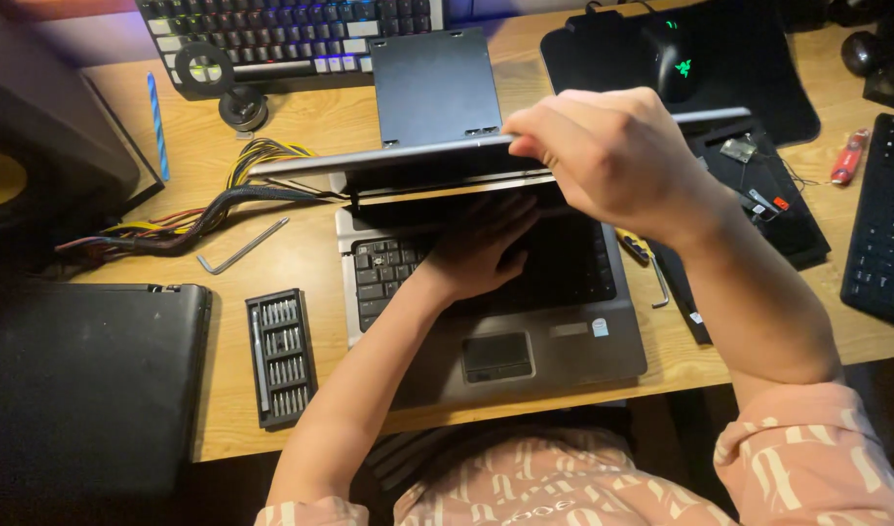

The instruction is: Disassembling a laptop by opening the chassis and removing the keyboard and internal components with a screwdriver.

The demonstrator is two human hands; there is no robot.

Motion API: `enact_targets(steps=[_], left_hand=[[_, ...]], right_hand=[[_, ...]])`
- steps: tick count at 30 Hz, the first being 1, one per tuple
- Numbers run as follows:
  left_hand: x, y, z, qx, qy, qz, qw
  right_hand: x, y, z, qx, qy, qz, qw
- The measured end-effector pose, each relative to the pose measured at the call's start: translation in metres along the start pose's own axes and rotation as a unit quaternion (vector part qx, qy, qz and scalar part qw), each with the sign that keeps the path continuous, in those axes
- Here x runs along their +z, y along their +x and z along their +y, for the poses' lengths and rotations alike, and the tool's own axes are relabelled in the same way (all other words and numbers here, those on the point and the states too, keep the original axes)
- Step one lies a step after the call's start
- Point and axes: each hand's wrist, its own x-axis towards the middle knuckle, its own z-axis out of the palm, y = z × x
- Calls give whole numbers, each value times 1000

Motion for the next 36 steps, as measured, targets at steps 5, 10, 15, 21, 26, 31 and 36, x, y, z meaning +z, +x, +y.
enact_targets(steps=[5, 10, 15, 21, 26, 31, 36], left_hand=[[-2, 2, 2, 1, -4, 0, 1000], [-1, 3, 1, -16, -20, -9, 1000], [-12, 44, 34, -61, 70, -125, 988], [22, 69, 19, 81, -28, 12, 996], [29, 68, 13, 83, -66, -12, 994], [31, 68, 6, 76, -86, -50, 992], [28, 64, 8, 74, -60, -22, 995]], right_hand=[[5, 7, 13, 21, 20, -6, 1000], [10, 9, 22, 41, 21, -7, 999], [13, 13, 27, 65, 32, -1, 997], [9, 13, 23, 72, 38, -6, 997], [13, 16, 28, 83, 28, -10, 996], [21, 26, 43, 101, 23, -15, 995], [31, 32, 61, 97, 14, -8, 995]])
